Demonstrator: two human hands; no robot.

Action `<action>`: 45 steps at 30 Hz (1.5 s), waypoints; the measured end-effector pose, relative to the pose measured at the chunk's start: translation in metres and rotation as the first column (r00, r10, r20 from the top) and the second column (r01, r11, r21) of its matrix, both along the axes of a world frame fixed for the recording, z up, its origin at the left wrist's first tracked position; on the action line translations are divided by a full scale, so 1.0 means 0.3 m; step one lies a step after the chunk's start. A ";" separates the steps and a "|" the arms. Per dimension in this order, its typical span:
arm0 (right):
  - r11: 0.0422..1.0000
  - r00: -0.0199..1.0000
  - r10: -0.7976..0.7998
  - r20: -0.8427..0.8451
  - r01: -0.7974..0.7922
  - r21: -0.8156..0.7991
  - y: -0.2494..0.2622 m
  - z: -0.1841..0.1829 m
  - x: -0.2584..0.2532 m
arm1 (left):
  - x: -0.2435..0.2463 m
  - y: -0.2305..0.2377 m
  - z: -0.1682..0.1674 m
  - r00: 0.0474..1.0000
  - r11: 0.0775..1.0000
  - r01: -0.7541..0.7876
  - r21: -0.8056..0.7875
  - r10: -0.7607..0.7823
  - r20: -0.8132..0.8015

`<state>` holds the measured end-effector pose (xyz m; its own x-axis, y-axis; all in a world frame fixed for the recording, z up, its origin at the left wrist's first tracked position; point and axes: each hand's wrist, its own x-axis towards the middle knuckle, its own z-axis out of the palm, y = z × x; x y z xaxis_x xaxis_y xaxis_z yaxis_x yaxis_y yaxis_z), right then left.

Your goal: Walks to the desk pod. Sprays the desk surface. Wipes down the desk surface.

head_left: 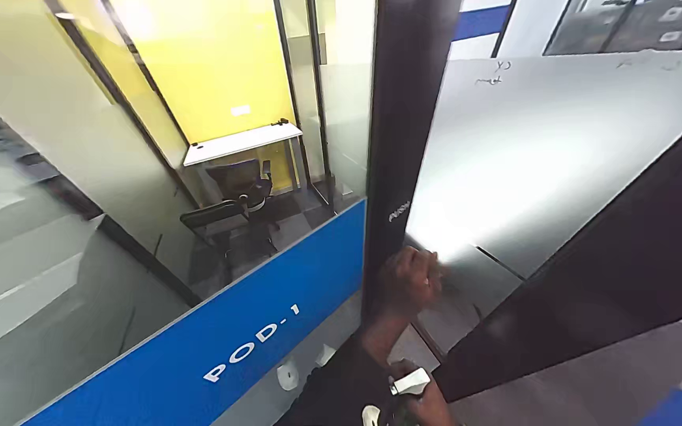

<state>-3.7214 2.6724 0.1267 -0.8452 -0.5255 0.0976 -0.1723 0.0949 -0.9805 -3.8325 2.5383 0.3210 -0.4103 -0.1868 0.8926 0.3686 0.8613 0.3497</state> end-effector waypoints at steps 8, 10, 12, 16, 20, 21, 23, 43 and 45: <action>0.998 0.998 -0.058 0.023 0.058 -0.029 -0.119 0.009 -0.098 | -0.207 -0.349 -0.004 0.969 0.968 -0.248 -0.045 0.248 -0.003; 0.997 0.998 -0.057 0.040 0.059 -0.044 -0.167 -0.008 -0.144 | -0.252 -0.456 -0.002 0.955 0.954 -0.297 -0.048 0.297 0.002; 0.999 0.999 -0.046 0.027 0.046 -0.020 -0.223 -0.029 -0.199 | -0.293 -0.570 -0.002 0.935 0.934 -0.354 -0.052 0.355 0.008; 0.999 0.999 -0.044 0.016 0.044 0.007 -0.334 -0.054 -0.315 | -0.362 -0.803 -0.004 0.891 0.891 -0.454 -0.032 0.454 0.022; 0.998 0.998 -0.058 0.032 0.059 -0.037 -0.396 -0.029 -0.417 | -0.404 -1.044 -0.002 0.843 0.844 -0.537 -0.023 0.537 0.030; 0.997 0.998 -0.064 0.017 0.064 -0.045 -0.402 -0.028 -0.442 | -0.415 -1.107 -0.004 0.824 0.824 -0.566 -0.027 0.566 0.015; 0.994 0.996 -0.090 -0.010 0.089 -0.066 -0.408 -0.040 -0.472 | -0.433 -1.222 -0.010 0.780 0.779 -0.626 -0.035 0.626 -0.017; 0.935 0.939 -0.342 -0.042 0.345 0.085 -0.695 -0.001 -0.821 | -0.386 -1.824 -0.027 0.754 0.758 -0.651 -0.026 0.643 -0.133; 0.937 0.942 -0.329 -0.062 0.334 0.102 -0.764 0.028 -0.889 | -0.387 -1.832 -0.032 0.768 0.774 -0.632 -0.035 0.621 -0.157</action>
